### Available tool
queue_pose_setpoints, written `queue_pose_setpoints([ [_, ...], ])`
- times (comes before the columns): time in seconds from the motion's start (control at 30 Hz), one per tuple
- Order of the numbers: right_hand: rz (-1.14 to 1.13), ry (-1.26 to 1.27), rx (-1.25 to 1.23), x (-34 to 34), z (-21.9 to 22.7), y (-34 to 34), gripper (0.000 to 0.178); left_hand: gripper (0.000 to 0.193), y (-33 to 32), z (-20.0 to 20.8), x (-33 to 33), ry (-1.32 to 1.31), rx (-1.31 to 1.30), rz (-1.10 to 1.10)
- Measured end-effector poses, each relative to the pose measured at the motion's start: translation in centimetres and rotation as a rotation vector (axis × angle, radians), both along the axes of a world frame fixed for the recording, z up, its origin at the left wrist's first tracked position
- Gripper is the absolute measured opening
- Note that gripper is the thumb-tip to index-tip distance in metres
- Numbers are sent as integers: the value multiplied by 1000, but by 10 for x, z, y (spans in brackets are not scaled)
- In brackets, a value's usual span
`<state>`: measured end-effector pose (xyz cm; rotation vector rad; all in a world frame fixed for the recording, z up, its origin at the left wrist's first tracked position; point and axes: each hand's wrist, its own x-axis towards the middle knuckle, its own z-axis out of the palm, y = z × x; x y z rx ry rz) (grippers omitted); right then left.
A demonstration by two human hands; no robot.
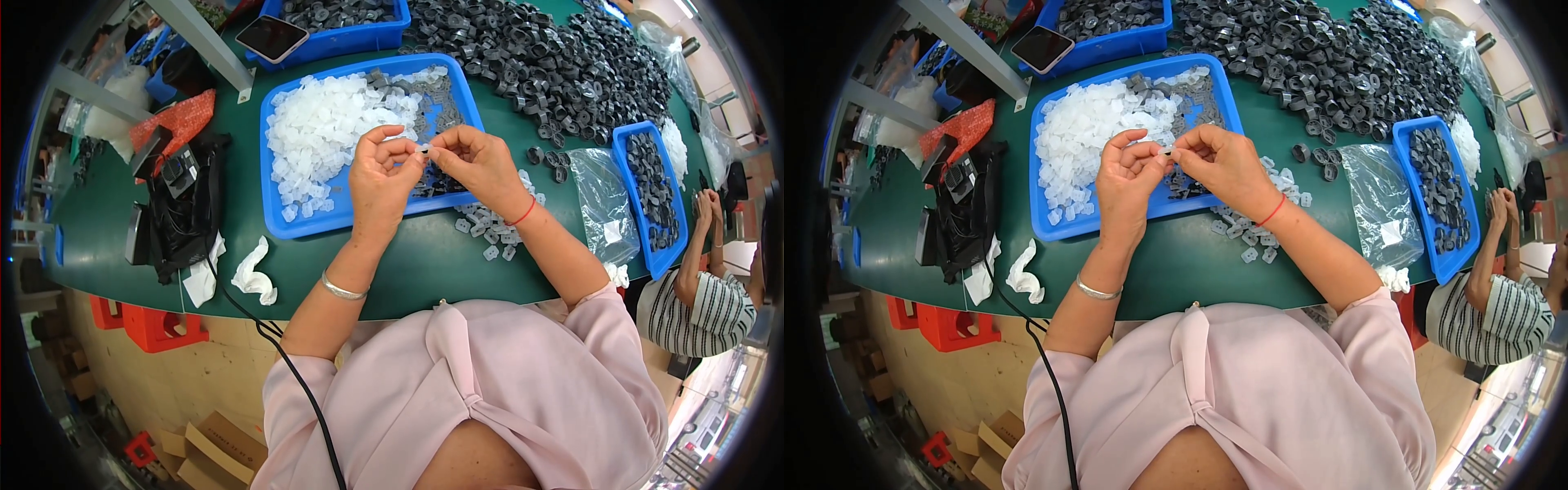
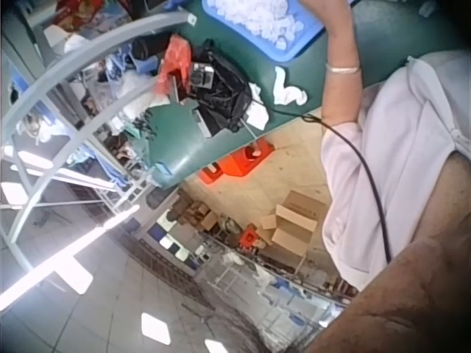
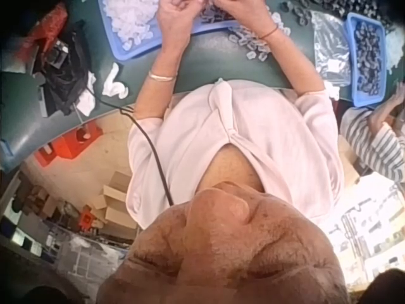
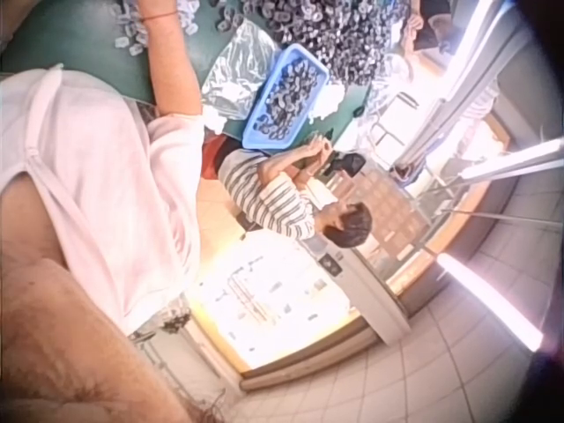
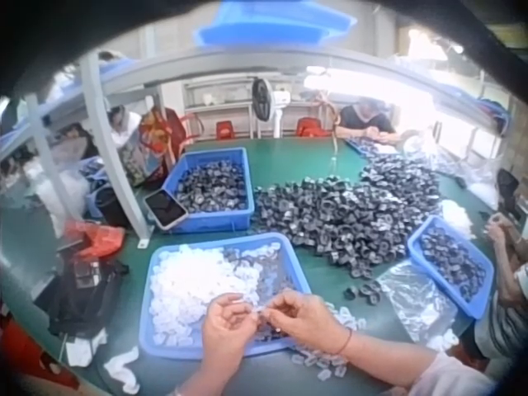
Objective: The person assembles small black and white plastic components by hand at a factory workbench.
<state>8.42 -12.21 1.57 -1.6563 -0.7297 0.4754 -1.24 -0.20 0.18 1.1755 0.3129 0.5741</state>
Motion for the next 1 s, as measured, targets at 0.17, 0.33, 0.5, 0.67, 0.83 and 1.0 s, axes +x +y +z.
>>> queue_pose_setpoints([
  [0.17, -17, -52, -18, -2, -5, 2, 14, 36, -3, -4, 1, -14, 8, 15],
  [0.33, -32, -187, -37, -6, -2, 3, 14, 37, -3, -7, 1, -2, 42, 9],
  [0.5, -50, -176, -20, -3, 1, 3, 14, 30, 4, -5, 2, 6, -120, -112],
  [0.67, -14, -206, 4, 1, 5, 1, 13, 20, 16, -7, 0, 114, -119, -97],
  [0.83, 225, -609, -114, 10, -17, 1, 8, 17, 28, 0, -1, 106, -183, -18],
  [1.0, 280, -753, -211, 5, -32, 4, 8, 17, 27, -2, -2, 114, -208, -19],
])
